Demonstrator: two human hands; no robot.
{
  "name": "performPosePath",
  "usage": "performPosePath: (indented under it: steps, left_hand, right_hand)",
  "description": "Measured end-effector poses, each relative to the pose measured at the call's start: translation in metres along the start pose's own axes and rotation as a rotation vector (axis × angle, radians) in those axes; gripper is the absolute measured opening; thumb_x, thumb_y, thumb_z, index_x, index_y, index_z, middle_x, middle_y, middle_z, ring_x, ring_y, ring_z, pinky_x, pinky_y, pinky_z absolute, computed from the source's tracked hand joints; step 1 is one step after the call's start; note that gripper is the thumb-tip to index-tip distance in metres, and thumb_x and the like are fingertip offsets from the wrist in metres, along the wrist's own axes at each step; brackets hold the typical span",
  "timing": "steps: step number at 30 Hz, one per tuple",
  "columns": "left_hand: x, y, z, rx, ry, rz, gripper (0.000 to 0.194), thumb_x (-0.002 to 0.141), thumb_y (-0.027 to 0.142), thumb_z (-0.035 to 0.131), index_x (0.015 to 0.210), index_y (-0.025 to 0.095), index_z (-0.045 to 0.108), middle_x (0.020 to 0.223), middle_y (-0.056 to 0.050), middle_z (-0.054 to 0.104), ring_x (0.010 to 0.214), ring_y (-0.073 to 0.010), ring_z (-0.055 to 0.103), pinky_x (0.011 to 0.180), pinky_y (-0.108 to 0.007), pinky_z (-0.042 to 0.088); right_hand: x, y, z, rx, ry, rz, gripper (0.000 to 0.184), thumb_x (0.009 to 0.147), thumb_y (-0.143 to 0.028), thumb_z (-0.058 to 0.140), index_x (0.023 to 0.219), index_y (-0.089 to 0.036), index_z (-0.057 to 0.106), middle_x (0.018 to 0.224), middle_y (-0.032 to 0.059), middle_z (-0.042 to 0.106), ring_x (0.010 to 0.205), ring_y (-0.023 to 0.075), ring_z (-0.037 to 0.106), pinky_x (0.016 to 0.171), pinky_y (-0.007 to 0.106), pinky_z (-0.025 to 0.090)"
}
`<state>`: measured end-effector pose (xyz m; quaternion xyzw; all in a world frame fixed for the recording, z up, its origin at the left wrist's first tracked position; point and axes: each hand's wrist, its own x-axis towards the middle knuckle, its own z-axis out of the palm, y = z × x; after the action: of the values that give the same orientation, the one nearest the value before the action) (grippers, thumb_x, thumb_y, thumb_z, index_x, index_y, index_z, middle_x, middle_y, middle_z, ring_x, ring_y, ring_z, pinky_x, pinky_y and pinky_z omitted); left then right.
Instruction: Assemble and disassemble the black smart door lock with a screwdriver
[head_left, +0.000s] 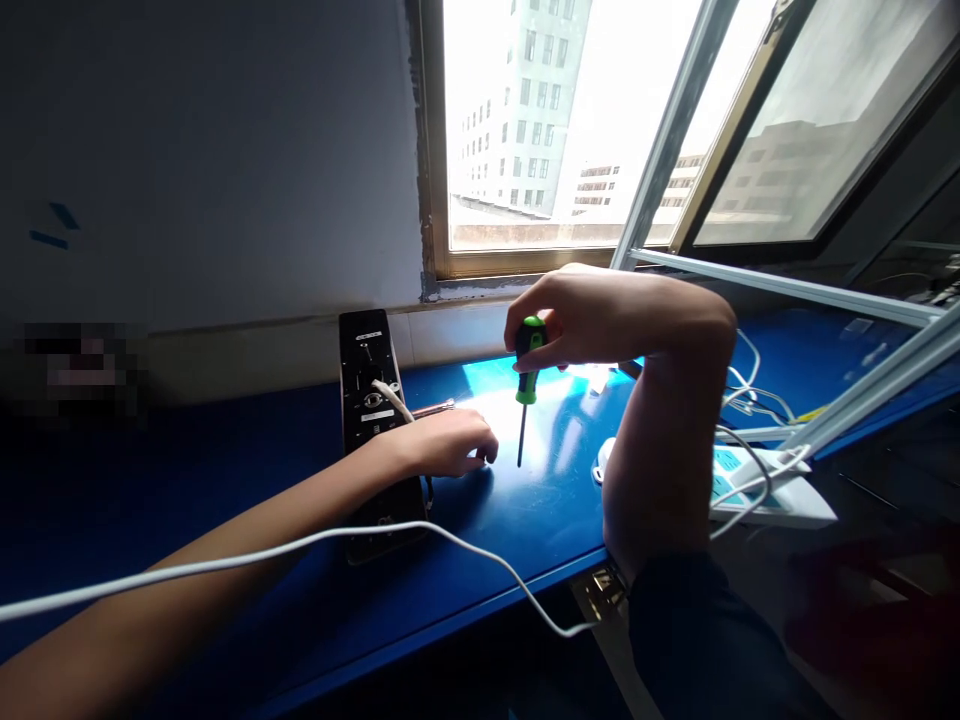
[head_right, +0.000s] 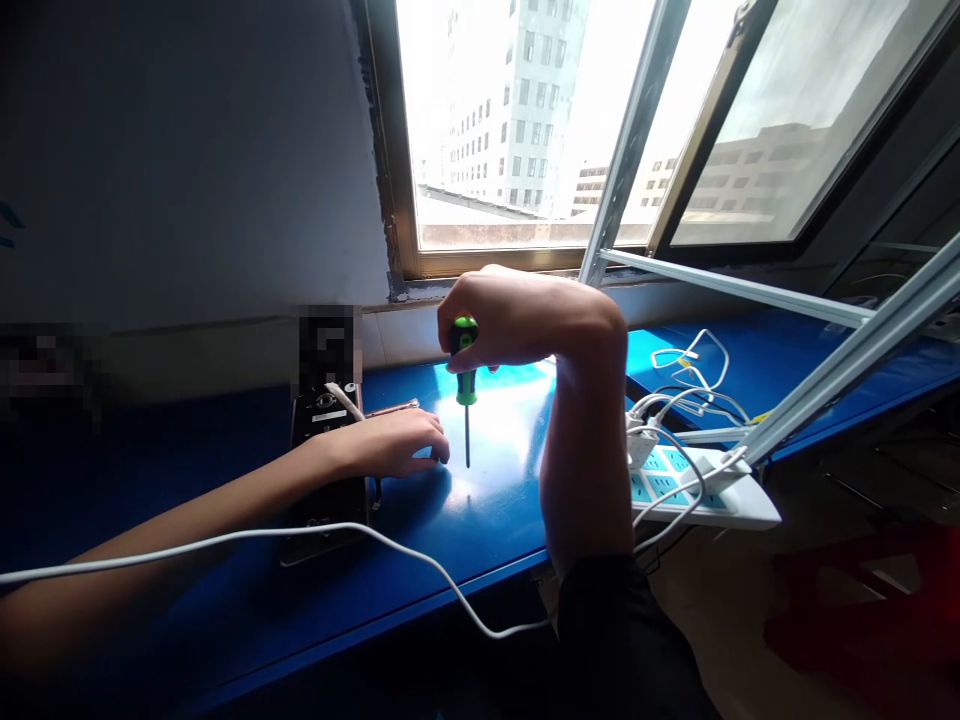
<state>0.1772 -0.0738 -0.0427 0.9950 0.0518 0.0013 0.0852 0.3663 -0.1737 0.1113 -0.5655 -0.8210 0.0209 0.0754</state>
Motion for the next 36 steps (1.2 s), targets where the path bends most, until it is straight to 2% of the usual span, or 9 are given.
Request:
performPosePath:
  steps: [4,10,13,17,20,23,25,27,36]
  left_hand:
    - [0.008,-0.008,0.006,0.034,-0.077,-0.041,0.013,0.091,0.014,0.073,0.098,0.021,0.082,0.096,-0.005,0.080,0.094,-0.0227,0.073,0.090,-0.034,0.054]
    - [-0.009,-0.016,0.003,-0.008,-0.001,-0.055,0.017,0.093,0.014,0.073,0.105,0.023,0.082,0.101,-0.006,0.080,0.103,-0.0240,0.072,0.104,-0.041,0.051]
    - [-0.042,-0.016,-0.005,-0.027,0.162,-0.004,0.019,0.096,0.016,0.069,0.112,0.019,0.080,0.107,-0.009,0.077,0.106,-0.0237,0.071,0.100,-0.037,0.055]
    - [-0.105,-0.014,-0.008,-0.026,0.450,-0.041,0.020,0.100,0.020,0.064,0.114,0.021,0.078,0.111,-0.009,0.076,0.106,-0.0225,0.069,0.095,-0.036,0.058]
    - [-0.150,-0.011,0.004,-0.051,0.577,-0.066,0.025,0.098,0.014,0.064,0.119,0.022,0.076,0.112,-0.008,0.074,0.107,-0.0206,0.068,0.094,-0.033,0.059]
    - [-0.179,-0.004,0.021,-0.126,0.639,-0.113,0.027,0.096,0.010,0.064,0.118,0.022,0.076,0.108,-0.007,0.072,0.105,-0.0197,0.068,0.091,-0.031,0.058]
    - [-0.188,0.003,0.028,-0.197,0.654,-0.155,0.030,0.095,0.009,0.062,0.118,0.022,0.076,0.108,-0.007,0.071,0.103,-0.0191,0.068,0.089,-0.030,0.058]
    - [-0.191,0.009,0.027,-0.287,0.597,-0.171,0.033,0.094,0.008,0.061,0.120,0.023,0.076,0.111,-0.008,0.071,0.101,-0.0186,0.069,0.088,-0.029,0.059]
    - [-0.195,0.011,0.023,-0.395,0.476,-0.140,0.035,0.087,0.007,0.063,0.114,0.019,0.079,0.107,-0.008,0.073,0.096,-0.0180,0.071,0.086,-0.028,0.058]
  right_hand:
    - [-0.001,0.001,-0.003,0.032,-0.023,0.056,0.016,0.084,-0.033,0.079,0.096,-0.023,0.082,0.080,0.0008,0.077,0.064,0.0133,0.069,0.052,0.026,0.045]
    - [-0.003,0.001,-0.003,-0.015,0.072,-0.051,0.011,0.084,-0.031,0.080,0.093,-0.025,0.082,0.081,-0.0005,0.078,0.065,0.0131,0.067,0.057,0.029,0.048]
    - [-0.004,-0.003,-0.003,0.019,0.109,-0.134,0.014,0.087,-0.033,0.077,0.098,-0.026,0.081,0.088,0.0004,0.079,0.071,0.0148,0.070,0.061,0.030,0.053]
    - [0.001,-0.015,0.000,0.097,0.157,-0.259,0.017,0.092,-0.033,0.072,0.106,-0.025,0.079,0.096,0.0023,0.079,0.078,0.0153,0.073,0.065,0.029,0.057]
    - [0.011,-0.030,0.006,0.168,0.189,-0.377,0.024,0.095,-0.037,0.072,0.113,-0.023,0.078,0.101,0.0038,0.080,0.079,0.0145,0.073,0.065,0.026,0.059]
    - [0.024,-0.050,0.016,0.232,0.214,-0.525,0.033,0.095,-0.040,0.073,0.119,-0.017,0.076,0.104,0.0057,0.080,0.081,0.0130,0.073,0.067,0.023,0.060]
    - [0.032,-0.064,0.023,0.254,0.230,-0.619,0.031,0.095,-0.037,0.074,0.116,-0.014,0.076,0.102,0.0054,0.080,0.080,0.0113,0.073,0.068,0.021,0.059]
    - [0.038,-0.077,0.029,0.248,0.241,-0.679,0.028,0.095,-0.035,0.074,0.113,-0.014,0.075,0.097,0.0038,0.079,0.076,0.0098,0.073,0.068,0.020,0.057]
    - [0.047,-0.103,0.040,0.162,0.216,-0.751,0.024,0.095,-0.033,0.073,0.110,-0.015,0.073,0.088,0.0027,0.079,0.069,0.0097,0.071,0.064,0.023,0.053]
